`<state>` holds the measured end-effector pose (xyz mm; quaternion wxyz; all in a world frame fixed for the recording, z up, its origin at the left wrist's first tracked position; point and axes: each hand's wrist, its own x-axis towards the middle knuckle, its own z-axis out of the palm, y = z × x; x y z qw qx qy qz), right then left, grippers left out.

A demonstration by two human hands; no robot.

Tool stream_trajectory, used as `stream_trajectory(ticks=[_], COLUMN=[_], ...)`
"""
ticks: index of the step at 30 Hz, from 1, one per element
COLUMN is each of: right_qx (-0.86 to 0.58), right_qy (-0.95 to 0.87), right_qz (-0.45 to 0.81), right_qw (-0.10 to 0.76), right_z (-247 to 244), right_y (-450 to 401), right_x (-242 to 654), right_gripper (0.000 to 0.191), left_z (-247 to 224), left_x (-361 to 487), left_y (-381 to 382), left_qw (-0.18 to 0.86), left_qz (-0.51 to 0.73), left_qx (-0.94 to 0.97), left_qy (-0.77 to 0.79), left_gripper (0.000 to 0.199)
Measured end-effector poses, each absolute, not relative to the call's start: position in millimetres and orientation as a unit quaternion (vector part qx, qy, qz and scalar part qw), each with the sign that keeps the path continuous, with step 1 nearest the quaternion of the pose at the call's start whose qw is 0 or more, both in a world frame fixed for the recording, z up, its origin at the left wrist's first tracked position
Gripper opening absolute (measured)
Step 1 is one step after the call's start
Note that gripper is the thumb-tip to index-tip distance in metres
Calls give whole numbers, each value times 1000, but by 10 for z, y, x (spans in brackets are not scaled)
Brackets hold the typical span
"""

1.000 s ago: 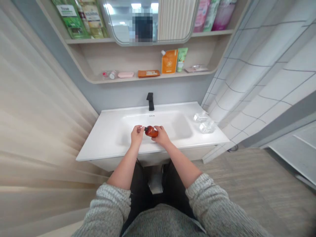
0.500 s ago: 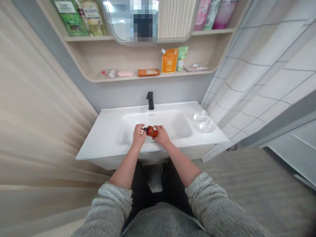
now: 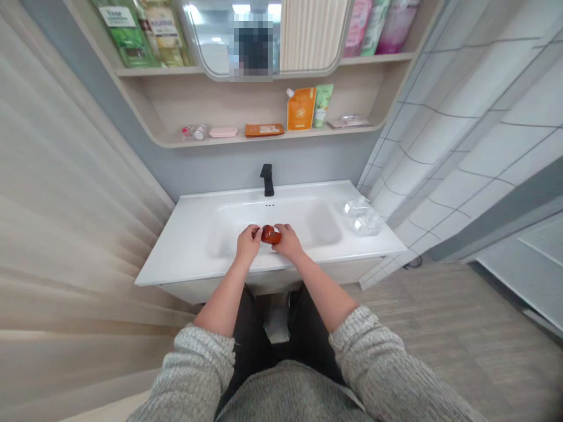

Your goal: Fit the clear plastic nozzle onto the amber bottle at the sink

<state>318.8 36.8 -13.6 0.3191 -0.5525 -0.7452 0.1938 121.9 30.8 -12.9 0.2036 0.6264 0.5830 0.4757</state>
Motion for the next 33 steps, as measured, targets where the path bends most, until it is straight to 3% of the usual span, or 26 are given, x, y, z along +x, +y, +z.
stream_trajectory(ticks=[8, 12, 18, 25, 33], right_qx=[-546, -579, -591, -688, -738], right_qy=[-728, -660, -560, -448, -408], right_qz=[222, 200, 153, 78, 121], right_qw=[351, 435, 561, 566, 524], right_z=[-167, -28, 61, 29, -22], right_y=[430, 354, -160, -543, -320], right_x=[3181, 3274, 4285, 5852, 6126], right_gripper=[76, 71, 78, 80, 76], left_z=[-116, -118, -122, -153, -157], left_x=[1236, 1229, 1247, 1277, 1265], left_y=[285, 298, 367, 407, 401], left_qw=[157, 163, 177, 174, 165], left_qz=[459, 462, 385, 343, 319], left_qx=[669, 653, 677, 706, 708], left_qy=[563, 577, 602, 594, 608], left_gripper=[23, 34, 22, 18, 18])
